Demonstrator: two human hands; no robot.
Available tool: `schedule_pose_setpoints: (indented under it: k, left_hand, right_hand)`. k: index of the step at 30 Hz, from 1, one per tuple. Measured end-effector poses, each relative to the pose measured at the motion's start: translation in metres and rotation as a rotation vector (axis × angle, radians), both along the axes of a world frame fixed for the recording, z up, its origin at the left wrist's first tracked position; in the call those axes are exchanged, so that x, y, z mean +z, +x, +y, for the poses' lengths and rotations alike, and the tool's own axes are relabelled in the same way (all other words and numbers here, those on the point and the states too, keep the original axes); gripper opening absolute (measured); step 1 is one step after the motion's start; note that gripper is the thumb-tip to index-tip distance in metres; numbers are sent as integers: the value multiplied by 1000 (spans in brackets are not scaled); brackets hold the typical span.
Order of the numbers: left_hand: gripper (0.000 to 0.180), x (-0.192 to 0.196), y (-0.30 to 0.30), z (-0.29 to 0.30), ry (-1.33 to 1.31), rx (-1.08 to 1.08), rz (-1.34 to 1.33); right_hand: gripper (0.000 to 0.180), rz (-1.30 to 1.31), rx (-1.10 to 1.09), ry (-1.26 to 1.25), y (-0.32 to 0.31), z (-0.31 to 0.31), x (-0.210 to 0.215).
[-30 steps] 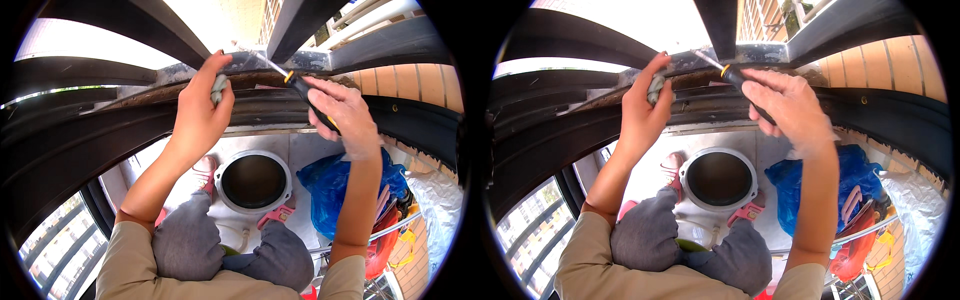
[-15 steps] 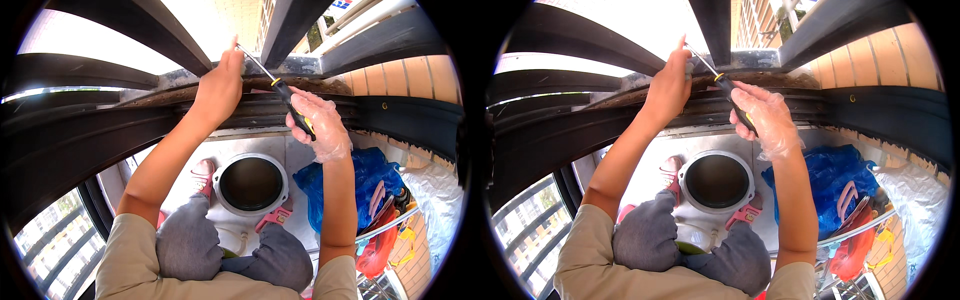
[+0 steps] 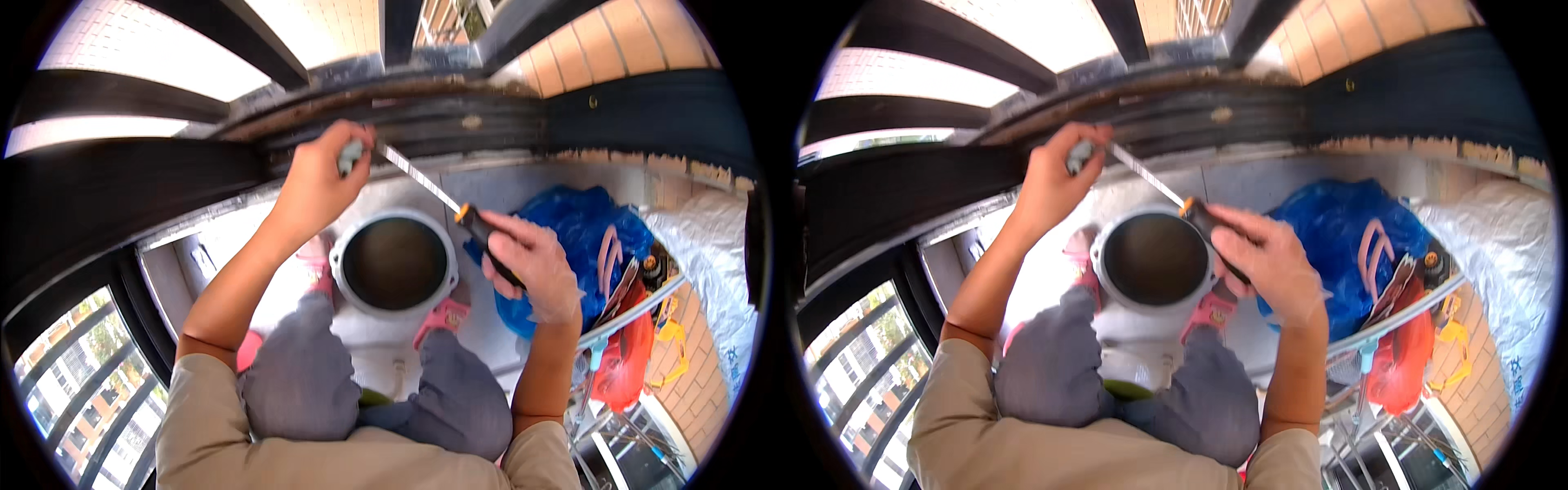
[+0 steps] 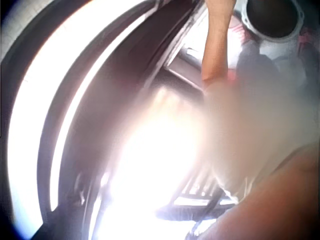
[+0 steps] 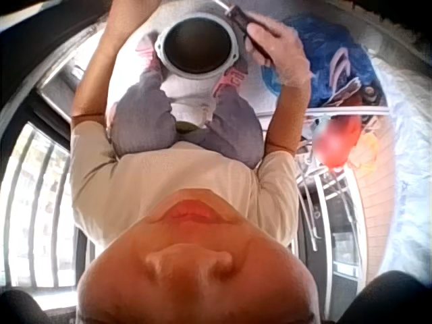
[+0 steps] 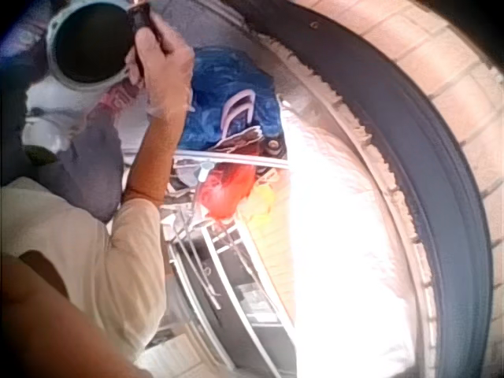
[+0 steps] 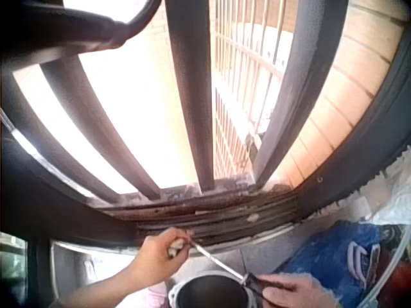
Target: The person sits on the balcony floor and uses a screwdriver to scrape debris from the window frame track. They repeatedly wipe the track with a cloth and dip the cloth into a bucket of water to clean the area.
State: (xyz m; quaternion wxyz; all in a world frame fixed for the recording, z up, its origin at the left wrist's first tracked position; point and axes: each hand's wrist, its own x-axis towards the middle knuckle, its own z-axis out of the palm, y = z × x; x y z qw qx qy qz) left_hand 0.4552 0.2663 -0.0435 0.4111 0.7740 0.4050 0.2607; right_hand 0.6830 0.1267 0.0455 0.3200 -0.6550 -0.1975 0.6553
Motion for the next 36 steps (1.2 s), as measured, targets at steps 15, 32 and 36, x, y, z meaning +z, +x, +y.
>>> schedule_pose_setpoints:
  k: [15,32,36]
  left_hand:
    - [28,-144,-9,-159,-220,-664,763]
    - [32,-9,-44,-57,187,130,218]
    - [31,-17,-68,-39,253,263,334]
  right_hand:
    - [33,-797,853,-133,-60,-101,-110]
    - [37,-1040,177,304,26,-46,-12]
    - [33,-1391,324,256,55,-7,2]
